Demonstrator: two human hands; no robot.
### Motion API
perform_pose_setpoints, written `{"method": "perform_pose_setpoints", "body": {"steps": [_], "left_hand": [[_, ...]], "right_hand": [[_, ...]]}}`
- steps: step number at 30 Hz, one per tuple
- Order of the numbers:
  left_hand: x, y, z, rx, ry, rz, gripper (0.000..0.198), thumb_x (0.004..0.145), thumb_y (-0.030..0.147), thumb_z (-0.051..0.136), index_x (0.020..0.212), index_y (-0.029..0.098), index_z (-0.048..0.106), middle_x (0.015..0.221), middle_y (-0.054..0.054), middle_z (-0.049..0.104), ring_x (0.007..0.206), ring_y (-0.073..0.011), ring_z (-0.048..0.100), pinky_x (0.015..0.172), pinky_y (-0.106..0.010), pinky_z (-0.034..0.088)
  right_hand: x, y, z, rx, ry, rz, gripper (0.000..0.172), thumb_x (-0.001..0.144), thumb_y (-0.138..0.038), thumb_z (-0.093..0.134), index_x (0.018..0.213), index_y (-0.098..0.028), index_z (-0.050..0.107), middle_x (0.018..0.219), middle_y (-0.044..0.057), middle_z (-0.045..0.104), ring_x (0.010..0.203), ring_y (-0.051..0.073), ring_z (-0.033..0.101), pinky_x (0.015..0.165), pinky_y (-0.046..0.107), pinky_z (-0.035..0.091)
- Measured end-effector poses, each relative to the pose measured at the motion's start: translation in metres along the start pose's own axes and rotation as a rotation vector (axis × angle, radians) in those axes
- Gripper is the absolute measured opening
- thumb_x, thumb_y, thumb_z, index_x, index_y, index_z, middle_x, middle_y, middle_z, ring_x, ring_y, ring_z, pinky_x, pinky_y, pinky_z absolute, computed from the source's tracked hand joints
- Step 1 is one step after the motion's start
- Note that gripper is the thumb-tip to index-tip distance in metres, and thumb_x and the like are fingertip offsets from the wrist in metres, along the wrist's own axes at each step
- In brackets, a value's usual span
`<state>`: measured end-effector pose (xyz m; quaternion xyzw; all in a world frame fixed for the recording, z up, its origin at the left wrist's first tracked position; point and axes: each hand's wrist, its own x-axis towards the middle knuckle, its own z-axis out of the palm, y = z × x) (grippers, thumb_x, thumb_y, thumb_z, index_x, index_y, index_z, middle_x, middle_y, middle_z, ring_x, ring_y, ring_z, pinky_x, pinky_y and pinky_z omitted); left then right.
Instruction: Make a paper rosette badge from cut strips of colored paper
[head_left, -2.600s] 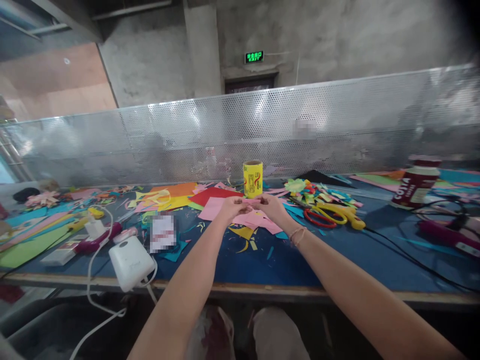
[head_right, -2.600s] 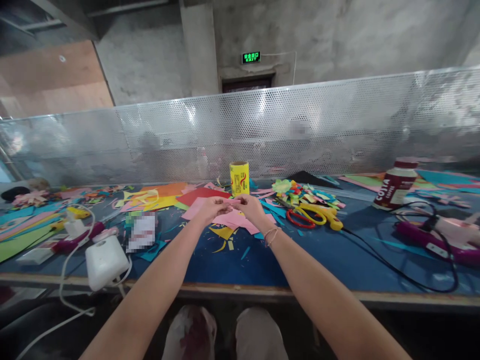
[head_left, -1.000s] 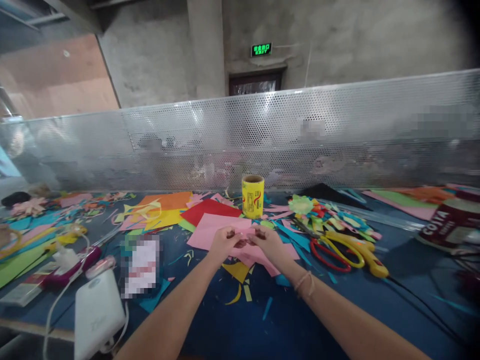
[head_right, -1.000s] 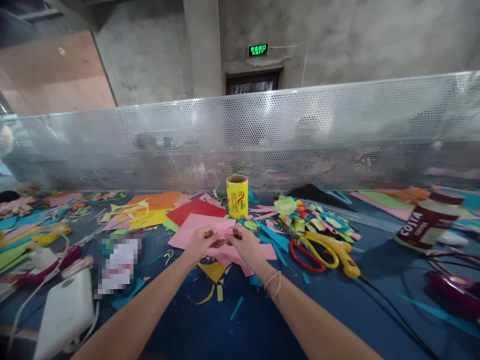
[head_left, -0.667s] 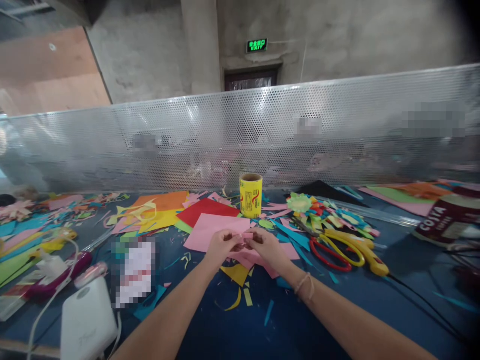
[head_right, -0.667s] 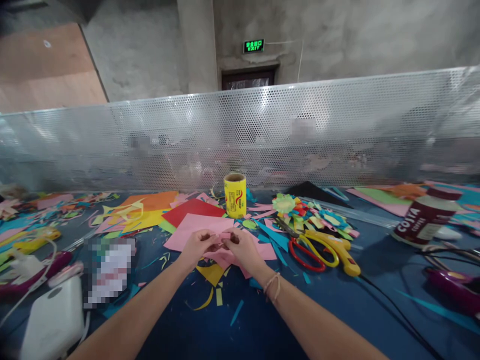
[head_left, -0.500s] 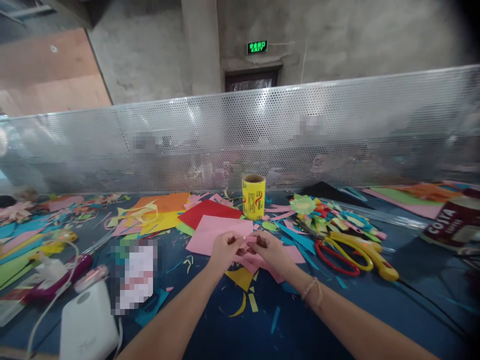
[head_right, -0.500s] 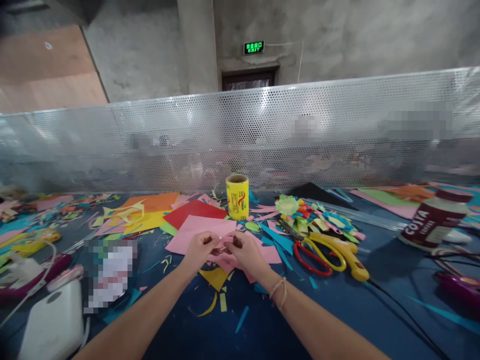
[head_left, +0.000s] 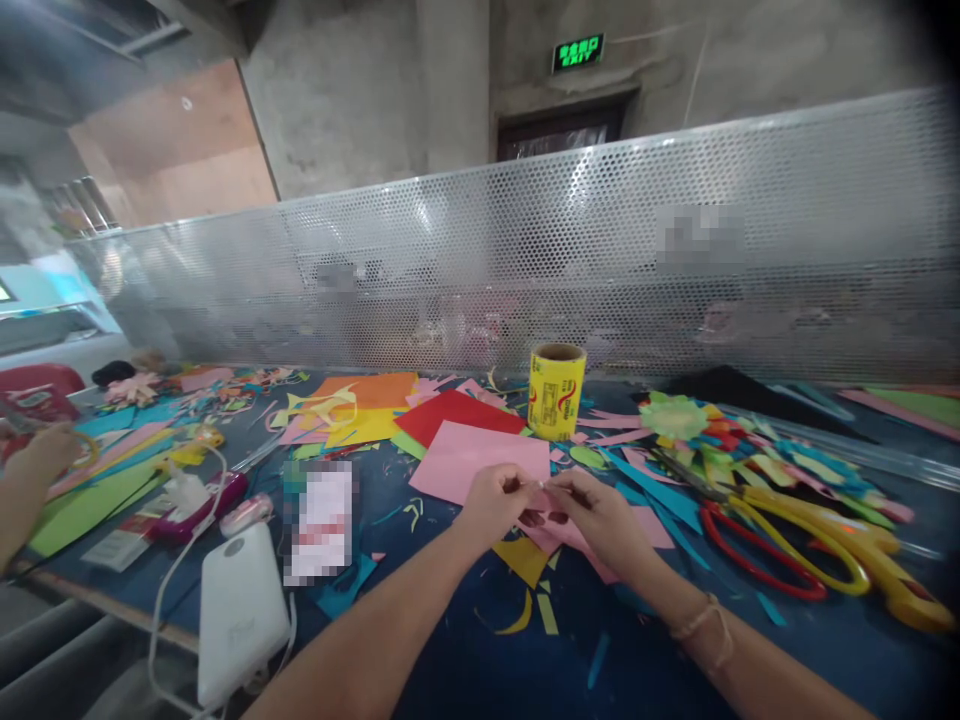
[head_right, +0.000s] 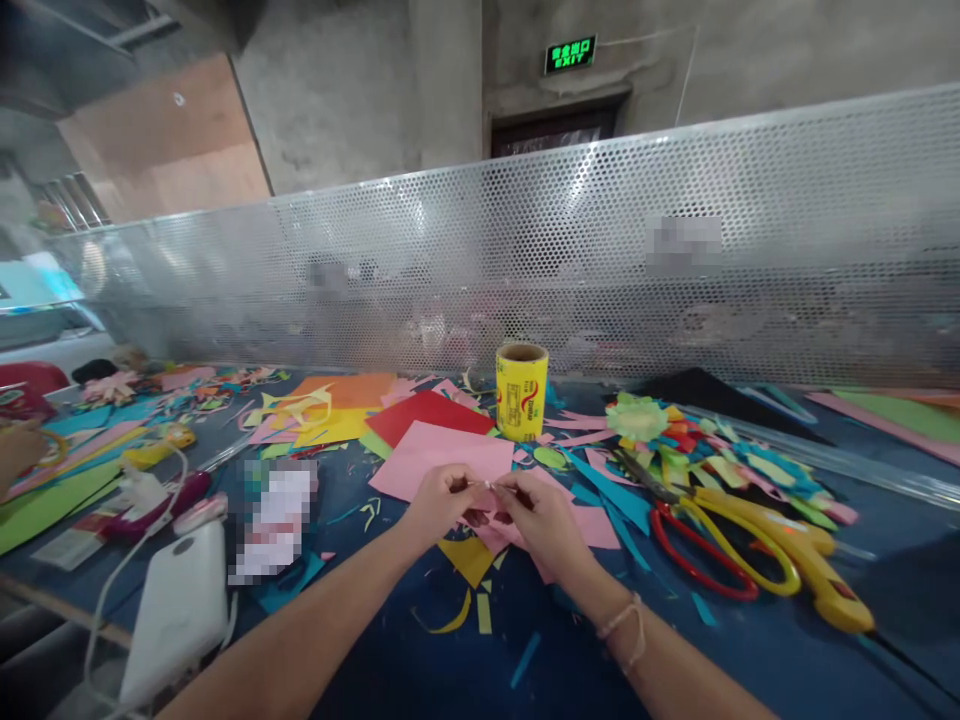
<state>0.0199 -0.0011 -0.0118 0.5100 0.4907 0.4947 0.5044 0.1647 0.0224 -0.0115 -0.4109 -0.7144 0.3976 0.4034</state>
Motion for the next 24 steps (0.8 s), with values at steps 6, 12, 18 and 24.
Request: {"method": "perform_pose_setpoints", "body": {"steps": [6,12,18,24], "left_hand": [[0.001,-0.0035,-0.0009,-0.009,-0.031,0.017,0.019,0.069,0.034,0.055,0.064,0.016,0.05,0.049,0.003,0.053,0.045,-0.0131,0.057,0.048,-0.025,0.048],[-0.0002,0.0016,-0.0006,-0.045,-0.024,-0.005,0.018,0.066,0.032,0.057,0.064,0.015,0.052,0.049,0.003,0.051,0.044,-0.0113,0.056,0.047,-0.022,0.046],[-0.0014,0.0026,-0.0009,-0.035,-0.028,-0.018,0.018,0.067,0.032,0.056,0.063,0.015,0.051,0.049,0.003,0.053,0.044,-0.0108,0.056,0.046,-0.021,0.045],[0.0018,-0.0017,-0.0017,-0.093,-0.011,-0.073,0.024,0.067,0.038,0.059,0.069,0.015,0.053,0.055,0.002,0.056,0.049,-0.0131,0.059,0.047,-0.022,0.045]], "right_hand": [[0.0003,-0.0024,-0.0003,0.047,-0.005,0.02,0.034,0.067,-0.052,0.054,0.065,-0.018,0.058,0.06,0.002,0.056,0.053,0.014,0.053,0.053,0.028,0.046],[0.0025,0.0007,0.0004,0.118,-0.001,0.028,0.035,0.064,-0.053,0.057,0.064,-0.017,0.057,0.059,0.002,0.055,0.053,0.013,0.052,0.052,0.027,0.045],[0.0041,0.0025,0.0008,0.123,0.009,0.027,0.033,0.064,-0.05,0.059,0.062,-0.017,0.058,0.058,0.001,0.057,0.054,0.013,0.051,0.052,0.026,0.043],[0.0038,0.002,0.0008,0.156,0.03,0.062,0.031,0.063,-0.048,0.061,0.065,-0.017,0.059,0.055,0.0,0.056,0.051,0.012,0.051,0.05,0.026,0.042]]}}
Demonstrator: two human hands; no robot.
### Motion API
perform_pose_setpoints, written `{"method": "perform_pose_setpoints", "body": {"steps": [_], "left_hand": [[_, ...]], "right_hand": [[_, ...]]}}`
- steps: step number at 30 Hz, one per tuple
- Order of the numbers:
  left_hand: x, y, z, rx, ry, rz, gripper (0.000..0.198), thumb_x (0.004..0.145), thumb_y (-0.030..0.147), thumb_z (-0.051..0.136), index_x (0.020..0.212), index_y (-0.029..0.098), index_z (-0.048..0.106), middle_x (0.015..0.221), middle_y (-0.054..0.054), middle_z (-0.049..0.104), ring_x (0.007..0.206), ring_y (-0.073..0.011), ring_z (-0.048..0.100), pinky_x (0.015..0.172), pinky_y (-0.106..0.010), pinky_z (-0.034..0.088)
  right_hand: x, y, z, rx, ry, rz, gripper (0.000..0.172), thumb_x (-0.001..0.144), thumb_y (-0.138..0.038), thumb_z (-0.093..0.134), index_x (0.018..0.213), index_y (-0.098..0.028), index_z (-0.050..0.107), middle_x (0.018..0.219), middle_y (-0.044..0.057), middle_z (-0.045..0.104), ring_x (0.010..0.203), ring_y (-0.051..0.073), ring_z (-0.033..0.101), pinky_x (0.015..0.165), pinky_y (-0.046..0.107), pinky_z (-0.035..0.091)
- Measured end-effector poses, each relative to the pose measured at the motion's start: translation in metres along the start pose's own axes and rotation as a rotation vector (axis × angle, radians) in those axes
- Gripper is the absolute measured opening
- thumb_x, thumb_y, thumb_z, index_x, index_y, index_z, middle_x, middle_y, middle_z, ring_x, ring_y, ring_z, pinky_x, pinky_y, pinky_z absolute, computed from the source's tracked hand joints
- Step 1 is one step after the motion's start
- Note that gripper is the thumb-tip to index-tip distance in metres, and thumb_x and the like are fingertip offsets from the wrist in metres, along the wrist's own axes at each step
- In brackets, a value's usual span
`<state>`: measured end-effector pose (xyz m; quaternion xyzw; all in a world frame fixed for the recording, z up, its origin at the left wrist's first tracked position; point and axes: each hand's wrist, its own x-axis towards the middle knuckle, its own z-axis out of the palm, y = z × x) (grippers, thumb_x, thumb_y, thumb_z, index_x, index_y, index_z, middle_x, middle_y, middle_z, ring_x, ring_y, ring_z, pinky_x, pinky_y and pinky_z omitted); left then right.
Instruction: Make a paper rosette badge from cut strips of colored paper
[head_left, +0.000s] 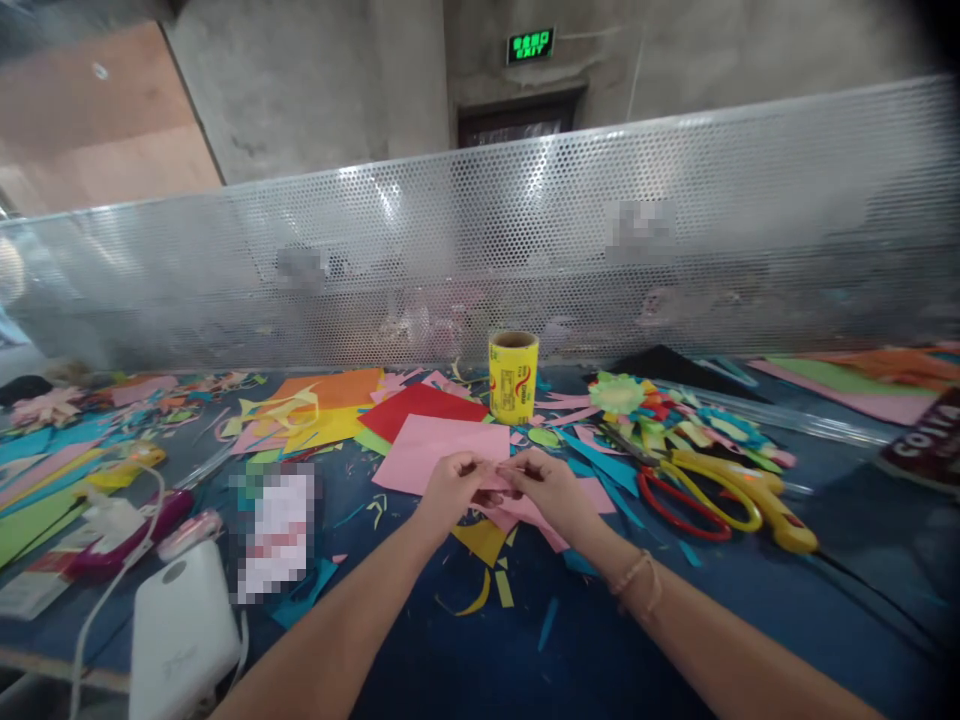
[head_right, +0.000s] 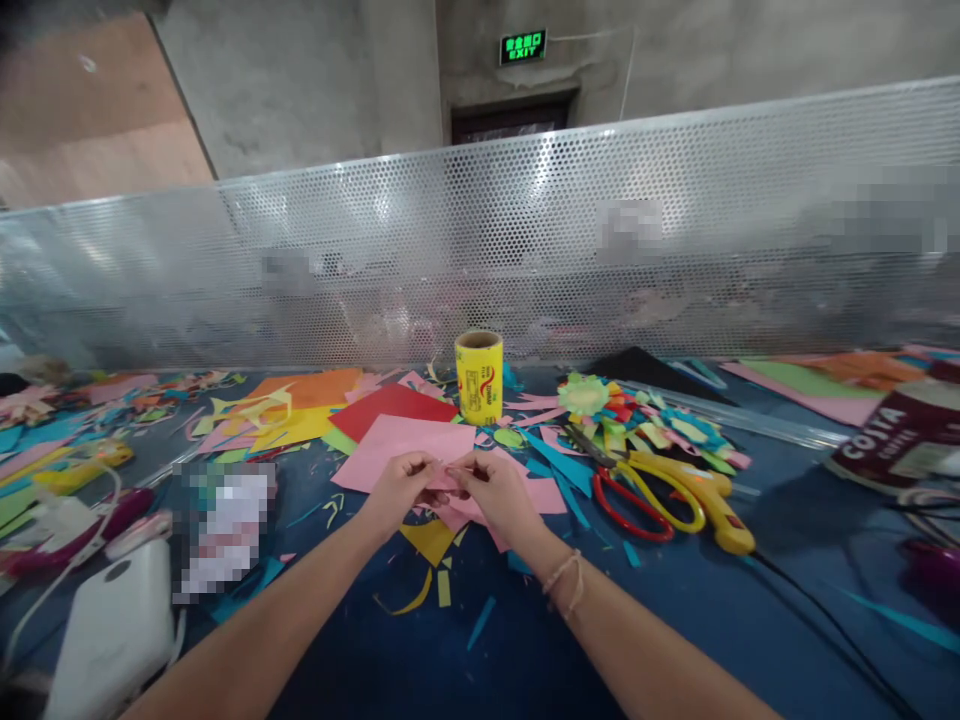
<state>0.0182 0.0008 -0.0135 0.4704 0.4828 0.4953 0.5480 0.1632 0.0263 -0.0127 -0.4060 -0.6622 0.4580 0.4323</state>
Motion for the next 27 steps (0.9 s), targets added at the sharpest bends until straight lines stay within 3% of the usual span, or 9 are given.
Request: {"method": "perform_pose_setpoints", "body": {"steps": [5,10,15,27], "left_hand": [[0.0025,-0.0044,-0.0041,-0.059,-0.028,0.035,0.024,0.067,0.037,0.061,0.067,0.015,0.052,0.055,0.002,0.055,0.052,-0.0139,0.06,0.053,-0.024,0.047],[0.0013,-0.0018,-0.0023,-0.029,-0.016,0.004,0.024,0.067,0.038,0.06,0.065,0.015,0.053,0.05,0.001,0.056,0.046,-0.0128,0.056,0.049,-0.023,0.045],[0.0005,-0.0009,0.0006,-0.031,-0.001,-0.018,0.025,0.067,0.039,0.059,0.067,0.015,0.053,0.051,0.001,0.057,0.046,-0.0133,0.057,0.049,-0.024,0.045],[0.0,-0.0008,0.002,-0.04,-0.029,-0.008,0.025,0.07,0.039,0.057,0.07,0.014,0.056,0.051,-0.001,0.059,0.05,-0.0159,0.06,0.056,-0.027,0.047]], "right_hand": [[-0.0004,-0.0012,0.0009,0.069,-0.013,0.085,0.027,0.06,-0.043,0.061,0.068,-0.017,0.058,0.059,-0.001,0.055,0.054,0.013,0.052,0.052,0.026,0.043],[0.0012,0.0017,-0.0014,-0.005,0.041,0.001,0.024,0.065,-0.04,0.053,0.059,-0.017,0.056,0.054,-0.002,0.048,0.053,0.011,0.044,0.05,0.025,0.039],[0.0009,-0.0023,-0.0021,0.015,0.028,0.045,0.022,0.062,-0.039,0.057,0.06,-0.017,0.058,0.055,-0.001,0.052,0.054,0.012,0.048,0.051,0.025,0.042],[0.0001,-0.0043,0.0025,0.094,0.103,0.076,0.034,0.053,-0.048,0.069,0.06,-0.017,0.058,0.053,-0.001,0.054,0.049,0.011,0.048,0.048,0.026,0.044]]}}
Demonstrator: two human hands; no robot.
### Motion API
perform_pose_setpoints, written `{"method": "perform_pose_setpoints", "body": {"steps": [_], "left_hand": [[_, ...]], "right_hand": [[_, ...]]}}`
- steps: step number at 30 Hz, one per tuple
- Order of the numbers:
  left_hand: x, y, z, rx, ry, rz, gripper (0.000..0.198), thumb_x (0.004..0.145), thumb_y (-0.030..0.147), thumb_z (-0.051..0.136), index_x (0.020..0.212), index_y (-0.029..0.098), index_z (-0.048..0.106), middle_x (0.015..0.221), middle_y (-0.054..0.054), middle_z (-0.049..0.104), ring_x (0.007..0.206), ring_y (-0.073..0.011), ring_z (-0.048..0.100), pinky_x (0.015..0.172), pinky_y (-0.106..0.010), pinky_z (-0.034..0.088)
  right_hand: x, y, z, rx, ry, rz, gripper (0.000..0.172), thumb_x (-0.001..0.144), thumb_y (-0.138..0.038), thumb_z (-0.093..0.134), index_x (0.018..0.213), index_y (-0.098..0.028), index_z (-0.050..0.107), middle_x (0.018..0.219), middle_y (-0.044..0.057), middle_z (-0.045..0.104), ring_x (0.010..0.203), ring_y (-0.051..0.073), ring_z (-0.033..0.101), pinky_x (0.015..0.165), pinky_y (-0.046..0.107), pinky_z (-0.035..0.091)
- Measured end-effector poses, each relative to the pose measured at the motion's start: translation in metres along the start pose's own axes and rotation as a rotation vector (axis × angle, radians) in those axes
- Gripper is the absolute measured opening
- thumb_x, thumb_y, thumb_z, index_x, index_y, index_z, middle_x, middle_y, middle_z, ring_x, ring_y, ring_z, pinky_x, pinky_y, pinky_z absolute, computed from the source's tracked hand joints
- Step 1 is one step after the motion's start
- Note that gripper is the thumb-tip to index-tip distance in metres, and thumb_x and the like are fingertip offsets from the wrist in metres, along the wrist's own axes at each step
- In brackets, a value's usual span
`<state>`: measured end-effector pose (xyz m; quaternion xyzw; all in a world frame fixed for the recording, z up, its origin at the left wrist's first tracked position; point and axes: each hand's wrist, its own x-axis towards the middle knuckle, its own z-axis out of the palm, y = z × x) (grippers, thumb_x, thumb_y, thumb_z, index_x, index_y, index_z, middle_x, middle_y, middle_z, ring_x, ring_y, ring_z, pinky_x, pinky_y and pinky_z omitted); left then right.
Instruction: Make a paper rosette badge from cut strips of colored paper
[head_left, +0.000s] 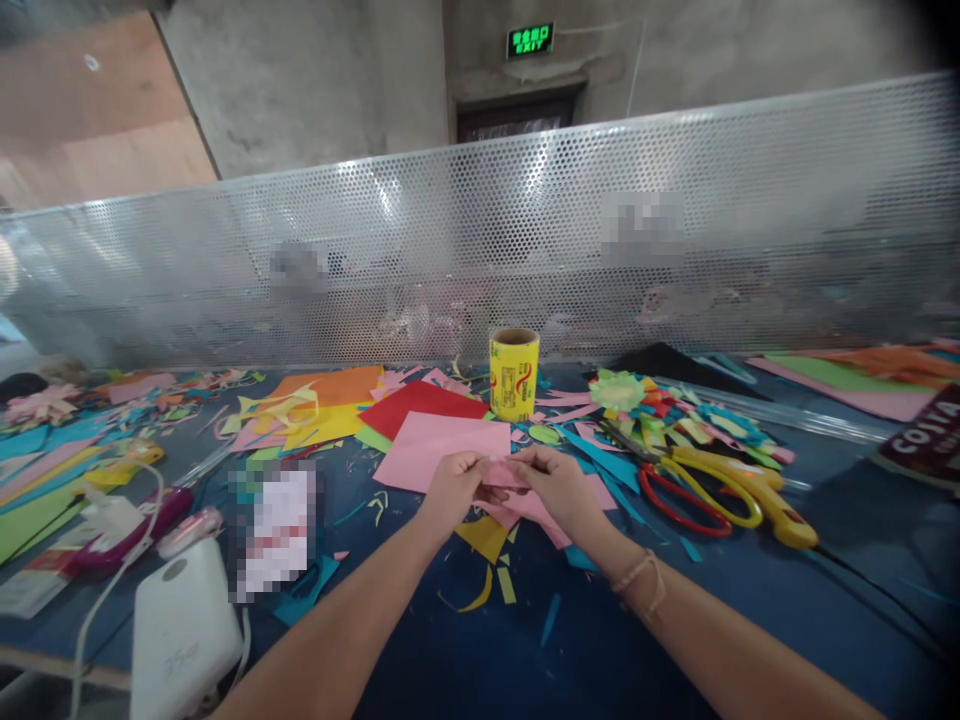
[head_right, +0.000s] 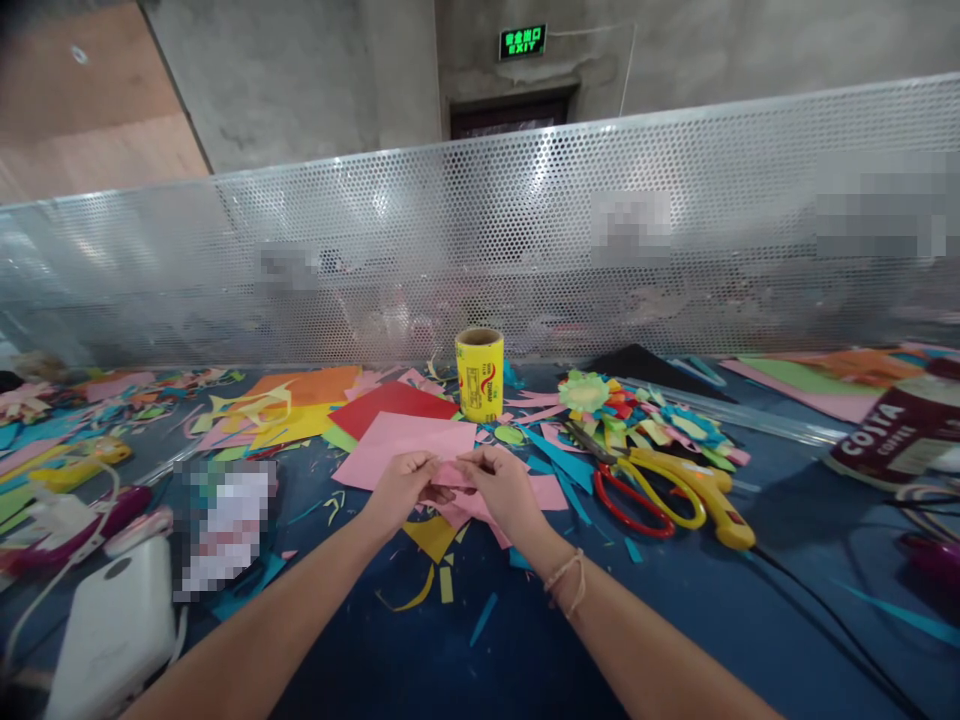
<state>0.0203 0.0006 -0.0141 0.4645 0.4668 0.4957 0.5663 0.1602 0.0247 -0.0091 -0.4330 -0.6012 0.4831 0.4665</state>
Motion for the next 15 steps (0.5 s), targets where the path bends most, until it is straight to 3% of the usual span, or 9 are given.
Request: {"method": "perform_pose_setpoints", "body": {"steps": [9,15], "left_hand": [[0.0,-0.002,0.0,-0.033,-0.026,0.031,0.029,0.07,0.042,0.057,0.069,0.013,0.056,0.055,-0.002,0.061,0.051,-0.0151,0.06,0.057,-0.028,0.048],[0.002,-0.001,0.0,-0.041,0.022,0.042,0.03,0.067,0.044,0.061,0.068,0.014,0.054,0.055,-0.001,0.059,0.052,-0.0149,0.06,0.059,-0.027,0.049]], "right_hand": [[-0.004,-0.012,0.002,-0.053,0.017,0.004,0.034,0.054,-0.048,0.067,0.06,-0.017,0.057,0.054,0.0,0.056,0.048,0.011,0.049,0.048,0.026,0.044],[-0.001,0.0,-0.002,-0.077,-0.009,-0.023,0.026,0.057,-0.034,0.064,0.076,-0.016,0.061,0.062,0.001,0.06,0.054,0.013,0.055,0.054,0.027,0.047]]}}
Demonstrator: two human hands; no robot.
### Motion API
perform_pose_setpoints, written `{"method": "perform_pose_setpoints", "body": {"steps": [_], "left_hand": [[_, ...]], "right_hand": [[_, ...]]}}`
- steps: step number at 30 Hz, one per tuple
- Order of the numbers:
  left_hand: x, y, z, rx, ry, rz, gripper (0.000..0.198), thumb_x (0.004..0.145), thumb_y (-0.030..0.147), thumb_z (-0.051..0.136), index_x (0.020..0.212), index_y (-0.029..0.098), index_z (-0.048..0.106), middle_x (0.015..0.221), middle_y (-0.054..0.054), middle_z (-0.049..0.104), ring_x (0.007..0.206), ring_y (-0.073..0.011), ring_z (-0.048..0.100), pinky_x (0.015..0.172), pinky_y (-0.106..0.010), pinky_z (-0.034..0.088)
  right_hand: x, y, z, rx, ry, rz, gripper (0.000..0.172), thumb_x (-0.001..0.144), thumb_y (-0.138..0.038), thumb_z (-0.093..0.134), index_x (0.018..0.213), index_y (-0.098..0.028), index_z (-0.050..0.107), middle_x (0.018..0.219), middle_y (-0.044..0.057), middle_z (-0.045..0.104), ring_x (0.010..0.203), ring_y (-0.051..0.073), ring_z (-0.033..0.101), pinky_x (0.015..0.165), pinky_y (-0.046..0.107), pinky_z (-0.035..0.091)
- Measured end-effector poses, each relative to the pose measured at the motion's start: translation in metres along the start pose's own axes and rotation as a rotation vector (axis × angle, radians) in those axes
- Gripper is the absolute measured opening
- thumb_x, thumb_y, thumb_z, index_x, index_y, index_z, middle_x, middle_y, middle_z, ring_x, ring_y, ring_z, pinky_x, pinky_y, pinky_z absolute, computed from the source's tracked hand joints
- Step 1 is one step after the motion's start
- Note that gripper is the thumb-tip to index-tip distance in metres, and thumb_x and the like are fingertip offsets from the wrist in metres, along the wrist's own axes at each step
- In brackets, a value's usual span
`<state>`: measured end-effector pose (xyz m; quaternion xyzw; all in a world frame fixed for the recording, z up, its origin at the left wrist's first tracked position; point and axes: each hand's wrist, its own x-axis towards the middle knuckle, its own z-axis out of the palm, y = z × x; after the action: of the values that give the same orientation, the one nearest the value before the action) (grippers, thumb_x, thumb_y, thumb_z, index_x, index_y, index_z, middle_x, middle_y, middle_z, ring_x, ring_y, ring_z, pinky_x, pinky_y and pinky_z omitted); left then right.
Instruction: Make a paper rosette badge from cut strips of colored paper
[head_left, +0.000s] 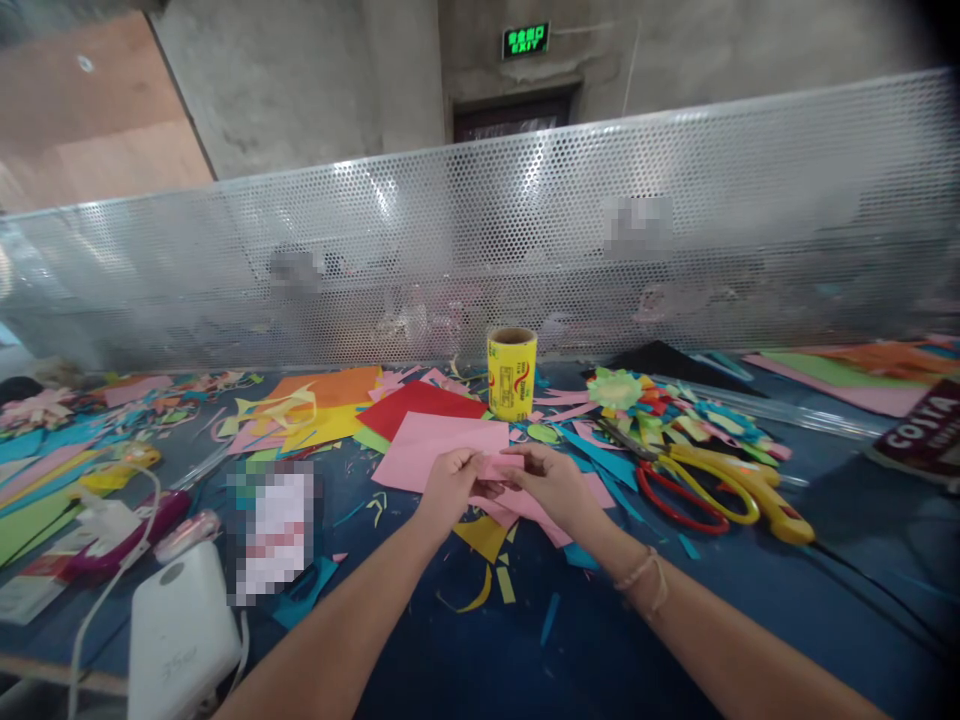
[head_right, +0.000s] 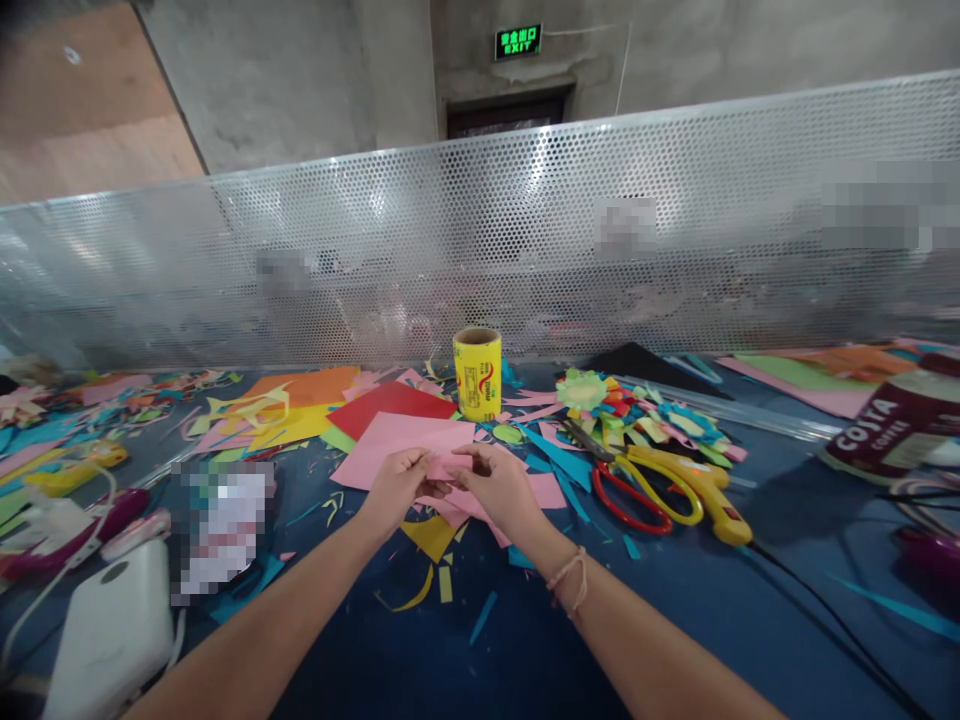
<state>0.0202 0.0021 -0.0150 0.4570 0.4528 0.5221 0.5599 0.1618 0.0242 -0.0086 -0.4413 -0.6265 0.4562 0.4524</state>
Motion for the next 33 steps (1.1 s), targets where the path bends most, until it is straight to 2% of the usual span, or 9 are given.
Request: {"method": "perform_pose_setpoints", "body": {"steps": [3,12,15,20,25,28,33], "left_hand": [[-0.001,0.001,0.001,-0.014,0.031,-0.007,0.034,0.065,0.047,0.062,0.067,0.014,0.052,0.055,0.0,0.059,0.052,-0.0148,0.06,0.058,-0.027,0.049],[-0.003,0.004,0.004,-0.128,0.038,-0.056,0.045,0.064,0.058,0.058,0.07,0.014,0.05,0.058,-0.003,0.06,0.056,-0.0171,0.062,0.057,-0.028,0.049],[-0.003,0.005,0.004,-0.11,0.033,-0.052,0.043,0.062,0.055,0.062,0.068,0.015,0.049,0.057,-0.002,0.061,0.054,-0.0162,0.062,0.058,-0.029,0.05],[-0.004,0.006,0.003,0.032,0.009,-0.021,0.036,0.054,0.042,0.073,0.065,0.013,0.055,0.061,-0.003,0.063,0.059,-0.015,0.062,0.064,-0.029,0.05],[-0.003,0.004,0.002,0.041,0.03,-0.025,0.033,0.054,0.04,0.073,0.064,0.013,0.058,0.059,-0.003,0.064,0.058,-0.0145,0.062,0.065,-0.029,0.051],[-0.004,0.005,0.002,0.057,0.014,-0.024,0.029,0.057,0.037,0.072,0.065,0.013,0.06,0.059,-0.003,0.064,0.058,-0.0141,0.062,0.063,-0.027,0.05],[-0.006,0.008,0.003,0.063,-0.019,-0.005,0.028,0.058,0.036,0.072,0.067,0.012,0.062,0.057,-0.002,0.063,0.054,-0.013,0.06,0.06,-0.026,0.049]], "right_hand": [[0.002,0.003,-0.001,0.056,-0.053,-0.002,0.022,0.059,-0.032,0.063,0.074,-0.016,0.059,0.06,0.001,0.06,0.054,0.013,0.056,0.055,0.027,0.047],[0.005,0.009,-0.001,0.067,-0.014,0.0,0.028,0.057,-0.038,0.069,0.073,-0.018,0.058,0.06,0.0,0.061,0.055,0.015,0.058,0.056,0.029,0.049],[0.004,0.011,-0.001,0.058,-0.016,-0.001,0.026,0.058,-0.037,0.067,0.073,-0.017,0.058,0.061,0.001,0.06,0.056,0.015,0.058,0.057,0.029,0.049],[0.003,0.012,-0.001,-0.08,0.036,-0.083,0.019,0.062,-0.033,0.062,0.071,-0.017,0.059,0.06,0.0,0.059,0.056,0.013,0.054,0.054,0.026,0.045],[0.001,0.011,-0.001,-0.151,0.024,-0.135,0.018,0.064,-0.032,0.06,0.075,-0.018,0.062,0.066,0.002,0.061,0.059,0.014,0.054,0.056,0.026,0.044],[-0.001,0.008,-0.001,-0.122,-0.009,-0.144,0.018,0.067,-0.033,0.057,0.076,-0.018,0.061,0.072,0.004,0.063,0.065,0.015,0.057,0.06,0.027,0.046],[-0.001,0.002,-0.001,-0.058,-0.051,-0.113,0.019,0.067,-0.036,0.053,0.069,-0.018,0.06,0.064,0.002,0.061,0.061,0.014,0.055,0.058,0.027,0.046]]}}
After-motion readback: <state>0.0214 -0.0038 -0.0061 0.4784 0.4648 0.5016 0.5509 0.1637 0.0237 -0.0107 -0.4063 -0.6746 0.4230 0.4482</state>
